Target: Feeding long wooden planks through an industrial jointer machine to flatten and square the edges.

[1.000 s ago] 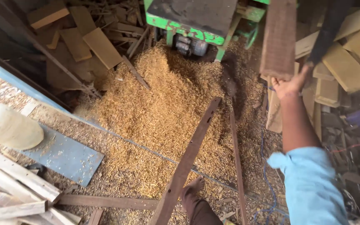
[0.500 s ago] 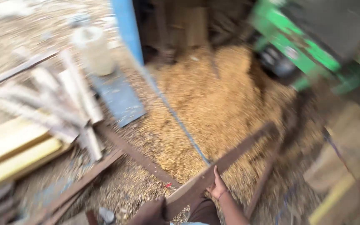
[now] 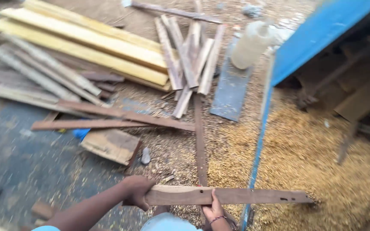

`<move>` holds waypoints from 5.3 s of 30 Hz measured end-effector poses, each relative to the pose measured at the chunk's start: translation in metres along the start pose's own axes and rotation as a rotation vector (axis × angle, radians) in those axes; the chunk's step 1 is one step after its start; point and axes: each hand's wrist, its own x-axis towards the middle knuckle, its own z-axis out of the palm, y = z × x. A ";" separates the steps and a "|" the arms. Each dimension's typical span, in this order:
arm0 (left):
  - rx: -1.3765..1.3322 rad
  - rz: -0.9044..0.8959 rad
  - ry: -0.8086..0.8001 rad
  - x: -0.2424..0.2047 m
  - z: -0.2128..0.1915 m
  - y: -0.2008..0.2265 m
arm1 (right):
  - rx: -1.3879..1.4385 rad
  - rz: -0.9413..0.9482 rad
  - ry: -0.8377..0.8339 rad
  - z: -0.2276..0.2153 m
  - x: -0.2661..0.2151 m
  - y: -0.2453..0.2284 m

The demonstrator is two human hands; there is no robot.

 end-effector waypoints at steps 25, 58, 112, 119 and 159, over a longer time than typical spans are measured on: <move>-1.543 -0.843 0.866 -0.121 0.316 0.146 | -1.676 0.369 -0.266 0.307 -0.128 0.264; -2.052 -0.810 0.948 0.278 -0.003 -0.084 | -0.538 -0.028 0.421 -0.211 -0.065 -0.228; -0.066 -0.253 -0.055 0.581 -0.054 0.151 | -0.055 -0.424 0.614 -0.329 -0.168 -0.153; 0.469 -0.094 -0.248 0.668 -0.086 0.228 | 0.192 -0.632 0.530 -0.339 -0.093 -0.098; -0.202 0.224 0.710 0.786 -0.228 0.886 | 0.470 -0.398 0.795 -0.232 -0.080 -0.035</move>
